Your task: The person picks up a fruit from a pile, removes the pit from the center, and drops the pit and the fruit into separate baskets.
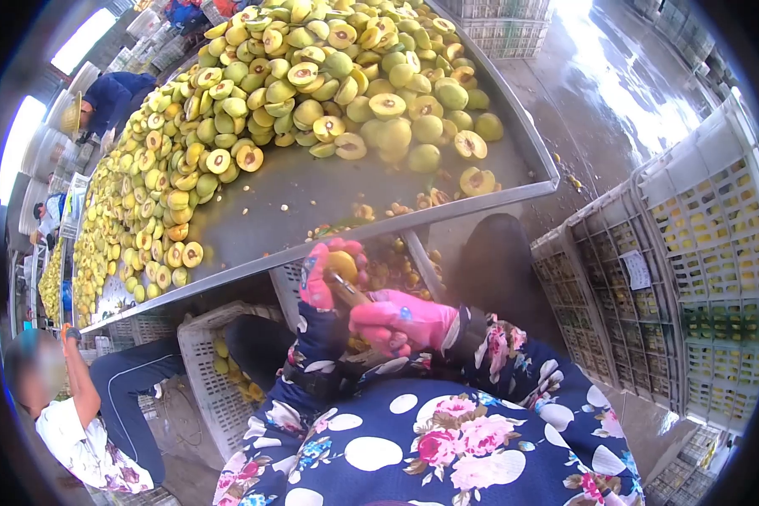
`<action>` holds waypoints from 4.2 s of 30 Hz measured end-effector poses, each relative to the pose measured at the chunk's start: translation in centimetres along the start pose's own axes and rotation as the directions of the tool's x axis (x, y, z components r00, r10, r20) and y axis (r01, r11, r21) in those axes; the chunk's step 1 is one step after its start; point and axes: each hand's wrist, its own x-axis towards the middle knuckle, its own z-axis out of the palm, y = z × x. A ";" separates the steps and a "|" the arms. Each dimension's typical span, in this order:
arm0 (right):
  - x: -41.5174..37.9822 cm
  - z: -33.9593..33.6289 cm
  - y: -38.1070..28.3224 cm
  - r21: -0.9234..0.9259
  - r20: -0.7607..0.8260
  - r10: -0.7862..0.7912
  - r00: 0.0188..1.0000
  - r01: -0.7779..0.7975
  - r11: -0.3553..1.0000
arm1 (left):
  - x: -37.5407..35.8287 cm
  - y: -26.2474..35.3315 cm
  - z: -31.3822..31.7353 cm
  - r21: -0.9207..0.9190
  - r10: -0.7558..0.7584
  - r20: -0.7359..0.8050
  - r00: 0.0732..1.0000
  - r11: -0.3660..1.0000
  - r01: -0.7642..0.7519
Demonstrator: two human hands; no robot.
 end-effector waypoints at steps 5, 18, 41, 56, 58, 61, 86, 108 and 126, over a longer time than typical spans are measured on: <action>0.2 -0.8 1.6 0.002 0.012 0.006 1.000 -0.006 1.000 | -0.7 0.0 -1.6 -0.040 0.030 -0.097 0.995 0.999 -0.034; 3.6 -6.2 4.9 -0.970 -0.239 -0.105 0.965 -0.233 0.069 | 1.2 22.0 -22.9 0.869 0.603 -0.178 0.778 -0.274 0.412; 2.0 -3.2 -2.2 -0.607 -0.385 -0.215 0.898 -0.071 0.792 | 12.9 13.3 -4.4 -0.100 -0.057 -0.065 0.996 0.994 0.050; 1.8 2.2 -1.4 -0.789 -0.356 -0.372 0.857 -0.062 0.611 | -0.5 4.5 -1.8 -0.124 -0.094 -0.129 0.987 0.989 0.078; 1.7 2.3 -1.2 -0.825 -0.333 -0.412 0.848 -0.051 0.563 | -0.6 4.1 -1.8 -0.073 -0.074 -0.169 0.983 0.995 0.062; 1.6 2.6 -1.0 -0.857 -0.332 -0.442 0.834 -0.072 0.510 | -1.2 3.4 -1.8 0.263 0.123 -0.051 0.991 0.959 -0.106; 1.4 1.1 0.5 -0.343 -0.261 0.183 0.948 -0.269 0.900 | -1.6 -0.1 -2.8 0.103 0.026 -0.212 0.977 0.995 -0.004; 4.1 -5.6 2.9 -0.907 -0.358 0.067 0.931 -0.364 0.212 | 13.9 26.9 -15.4 0.899 0.279 -0.293 0.914 0.407 0.164; 2.7 -0.9 -2.5 -0.643 -0.300 -0.105 0.948 -0.120 0.756 | 9.2 15.0 -5.8 0.178 0.236 -0.171 0.957 0.962 -0.205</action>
